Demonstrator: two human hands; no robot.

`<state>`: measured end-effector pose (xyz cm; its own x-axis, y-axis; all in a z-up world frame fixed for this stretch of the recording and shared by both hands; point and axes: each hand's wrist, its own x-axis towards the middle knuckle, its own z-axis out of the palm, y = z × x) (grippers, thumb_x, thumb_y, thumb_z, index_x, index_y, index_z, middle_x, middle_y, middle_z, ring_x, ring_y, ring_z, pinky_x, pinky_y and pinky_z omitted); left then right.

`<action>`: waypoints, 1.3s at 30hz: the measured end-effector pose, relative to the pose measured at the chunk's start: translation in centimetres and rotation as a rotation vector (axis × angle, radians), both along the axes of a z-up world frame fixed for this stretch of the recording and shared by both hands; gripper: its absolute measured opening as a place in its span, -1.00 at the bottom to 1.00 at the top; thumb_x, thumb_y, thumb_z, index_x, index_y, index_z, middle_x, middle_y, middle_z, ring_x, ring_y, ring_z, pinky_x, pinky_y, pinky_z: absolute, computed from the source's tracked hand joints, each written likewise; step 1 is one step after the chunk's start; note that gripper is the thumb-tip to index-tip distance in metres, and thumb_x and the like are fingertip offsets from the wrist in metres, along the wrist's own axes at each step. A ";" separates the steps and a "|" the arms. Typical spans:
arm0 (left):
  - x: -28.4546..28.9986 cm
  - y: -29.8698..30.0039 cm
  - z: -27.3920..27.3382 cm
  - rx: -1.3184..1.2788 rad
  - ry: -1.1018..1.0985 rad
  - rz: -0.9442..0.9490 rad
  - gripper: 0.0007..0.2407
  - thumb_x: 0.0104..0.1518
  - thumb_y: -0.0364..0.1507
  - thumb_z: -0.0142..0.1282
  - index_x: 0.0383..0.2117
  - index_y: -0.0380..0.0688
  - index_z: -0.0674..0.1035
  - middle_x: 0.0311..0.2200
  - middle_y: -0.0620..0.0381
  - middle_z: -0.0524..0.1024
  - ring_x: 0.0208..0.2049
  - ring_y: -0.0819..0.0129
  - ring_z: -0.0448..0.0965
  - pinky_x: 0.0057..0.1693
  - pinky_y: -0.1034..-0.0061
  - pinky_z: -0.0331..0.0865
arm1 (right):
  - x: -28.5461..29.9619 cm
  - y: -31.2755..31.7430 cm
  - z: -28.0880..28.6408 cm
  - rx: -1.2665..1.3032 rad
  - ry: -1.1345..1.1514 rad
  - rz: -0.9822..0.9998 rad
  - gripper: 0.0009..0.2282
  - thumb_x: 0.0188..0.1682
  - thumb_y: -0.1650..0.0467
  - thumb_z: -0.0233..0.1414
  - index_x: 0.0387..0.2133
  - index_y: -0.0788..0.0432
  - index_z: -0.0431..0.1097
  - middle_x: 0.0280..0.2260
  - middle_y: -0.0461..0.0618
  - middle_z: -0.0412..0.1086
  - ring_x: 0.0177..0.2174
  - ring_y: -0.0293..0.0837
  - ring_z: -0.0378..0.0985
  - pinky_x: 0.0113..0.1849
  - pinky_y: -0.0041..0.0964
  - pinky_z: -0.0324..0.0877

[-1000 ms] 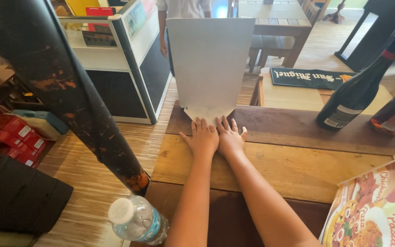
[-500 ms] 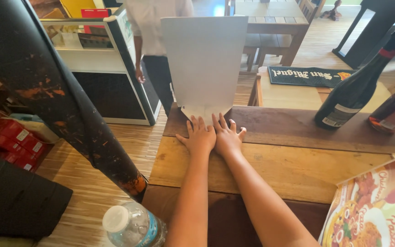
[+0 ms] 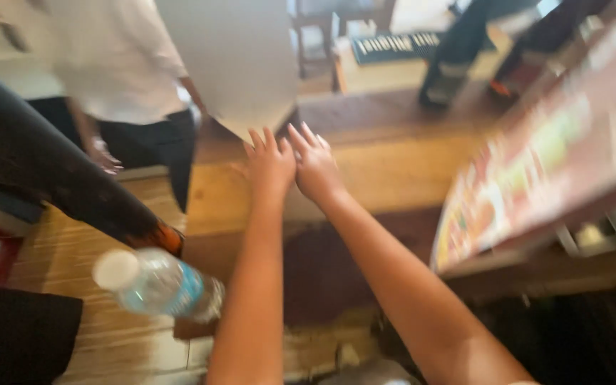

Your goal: Clean the bar countertop using a spray bottle and cloth, then organize menus and bottles.

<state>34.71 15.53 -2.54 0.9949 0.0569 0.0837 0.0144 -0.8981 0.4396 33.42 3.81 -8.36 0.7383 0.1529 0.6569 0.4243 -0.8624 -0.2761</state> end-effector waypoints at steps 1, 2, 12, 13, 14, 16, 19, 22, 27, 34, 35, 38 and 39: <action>-1.2 -0.2 0.4 0.007 0.021 -0.026 -0.46 0.31 -0.10 -0.32 0.42 0.04 0.14 0.48 -0.01 -0.12 0.46 -0.02 -0.07 0.34 -0.46 -0.30 | -1.7 -0.1 0.7 0.007 0.021 -0.026 -0.65 0.09 0.41 -0.04 0.16 0.13 0.35 0.33 0.11 0.24 0.33 0.20 0.20 0.25 0.14 0.17; -2.4 -0.5 0.8 -0.004 0.013 -0.055 -0.45 0.31 -0.10 -0.32 0.42 0.04 0.12 0.48 -0.01 -0.13 0.46 -0.01 -0.07 0.34 -0.45 -0.30 | -3.4 -0.1 1.4 0.088 0.024 -0.002 -0.66 0.08 0.42 -0.04 0.14 0.20 0.36 0.29 0.13 0.27 0.30 0.19 0.24 0.22 0.07 0.20; -16.4 -0.7 3.8 -0.100 -0.060 -0.330 -0.46 0.31 -0.22 -0.32 0.43 -0.05 0.06 0.47 -0.04 -0.15 0.46 -0.04 -0.15 0.37 -0.34 -0.37 | -21.2 0.6 8.9 0.727 0.334 0.099 -0.60 0.10 0.39 -0.04 0.21 0.26 0.27 0.07 0.27 0.44 0.07 0.06 0.55 0.05 -0.23 0.38; -17.9 -0.8 3.7 -0.099 -0.055 -0.351 -0.46 0.31 -0.22 -0.32 0.43 -0.05 0.06 0.47 -0.04 -0.15 0.46 -0.04 -0.15 0.37 -0.34 -0.37 | -22.8 0.3 9.0 0.732 0.330 0.078 -0.60 0.10 0.39 -0.04 0.21 0.26 0.27 0.07 0.27 0.44 0.07 0.06 0.55 0.05 -0.23 0.38; -19.3 -0.9 3.6 -0.137 -0.139 -0.384 -0.51 0.30 -0.26 -0.28 0.38 -0.11 0.16 0.42 -0.09 -0.02 0.43 -0.06 -0.05 0.37 -0.27 -0.29 | -24.3 0.1 9.1 0.693 0.311 0.094 -0.60 0.08 0.39 -0.03 0.20 0.25 0.28 0.02 0.26 0.48 0.01 0.06 0.59 0.01 -0.23 0.42; -22.5 -1.5 4.1 -0.179 -0.215 -0.438 -0.54 0.30 -0.30 -0.25 0.33 -0.16 0.26 0.38 -0.13 0.11 0.40 -0.08 0.04 0.38 -0.19 -0.21 | -27.8 -0.6 10.7 0.658 0.290 0.086 -0.60 0.07 0.39 -0.02 0.19 0.24 0.29 -0.03 0.26 0.51 -0.05 0.05 0.63 -0.03 -0.24 0.45; -27.4 -2.7 5.4 -0.241 -0.292 -0.497 -0.67 0.27 -0.36 -0.16 0.07 -0.24 0.50 0.11 -0.15 0.44 0.18 -0.09 0.37 0.25 -0.02 0.12 | -32.8 -1.9 12.7 0.855 0.574 -0.032 -0.64 0.08 0.34 -0.06 0.14 0.13 0.35 -0.27 0.15 0.60 -0.31 0.01 0.67 -0.25 -0.23 0.52; -31.2 -4.7 5.5 -0.198 -0.350 -0.590 -0.78 0.22 -0.38 -0.09 -0.20 -0.23 0.58 -0.19 -0.10 0.58 -0.12 -0.08 0.55 0.01 0.05 0.32 | -36.4 -5.3 11.0 0.624 0.391 -0.031 -0.66 0.04 0.40 0.04 0.09 0.19 0.40 -0.23 0.12 0.58 -0.26 -0.12 0.67 -0.18 -0.28 0.48; -36.1 -9.3 4.7 -0.142 -0.390 -0.833 -0.81 0.23 -0.37 -0.05 -0.43 -0.19 0.55 -0.44 -0.10 0.58 -0.41 -0.13 0.58 -0.19 0.03 0.37 | -43.1 -11.8 11.4 0.633 0.503 -0.049 -0.67 -0.08 0.47 0.09 0.00 0.23 0.46 -0.20 0.01 0.61 -0.22 -0.28 0.65 -0.16 -0.36 0.50; -40.2 -17.4 1.5 -0.199 -0.146 -1.085 -0.78 0.22 -0.35 -0.06 -0.48 -0.20 0.55 -0.45 -0.15 0.59 -0.42 -0.17 0.59 -0.22 -0.01 0.41 | -49.9 -19.2 8.3 0.745 0.665 -0.269 -0.75 -0.10 0.43 0.16 -0.14 0.23 0.53 -0.30 -0.05 0.62 -0.29 -0.33 0.63 -0.21 -0.40 0.51; -40.6 -18.7 0.3 -0.163 -0.145 -1.110 -0.78 0.21 -0.33 -0.04 -0.48 -0.20 0.56 -0.45 -0.15 0.59 -0.42 -0.16 0.60 -0.23 -0.01 0.42 | -50.5 -20.6 6.2 0.735 0.677 -0.282 -0.77 -0.09 0.39 0.16 -0.17 0.21 0.54 -0.32 -0.03 0.62 -0.30 -0.30 0.61 -0.20 -0.38 0.50; -41.5 -22.4 -2.2 -0.091 -0.127 -1.168 -0.76 0.19 -0.28 -0.01 -0.46 -0.19 0.56 -0.47 -0.15 0.59 -0.42 -0.16 0.60 -0.25 0.00 0.44 | -52.2 -25.1 -0.8 0.651 0.748 -0.412 -0.77 -0.06 0.30 0.16 -0.22 0.17 0.55 -0.32 0.00 0.61 -0.32 -0.22 0.61 -0.20 -0.30 0.50; -41.7 -23.5 -3.0 -0.051 -0.105 -1.178 -0.75 0.18 -0.25 0.01 -0.45 -0.19 0.57 -0.48 -0.15 0.59 -0.42 -0.16 0.61 -0.26 0.01 0.45 | -52.5 -26.4 -3.3 0.571 0.817 -0.508 -0.75 -0.05 0.24 0.15 -0.24 0.15 0.55 -0.32 0.01 0.60 -0.34 -0.18 0.63 -0.20 -0.25 0.49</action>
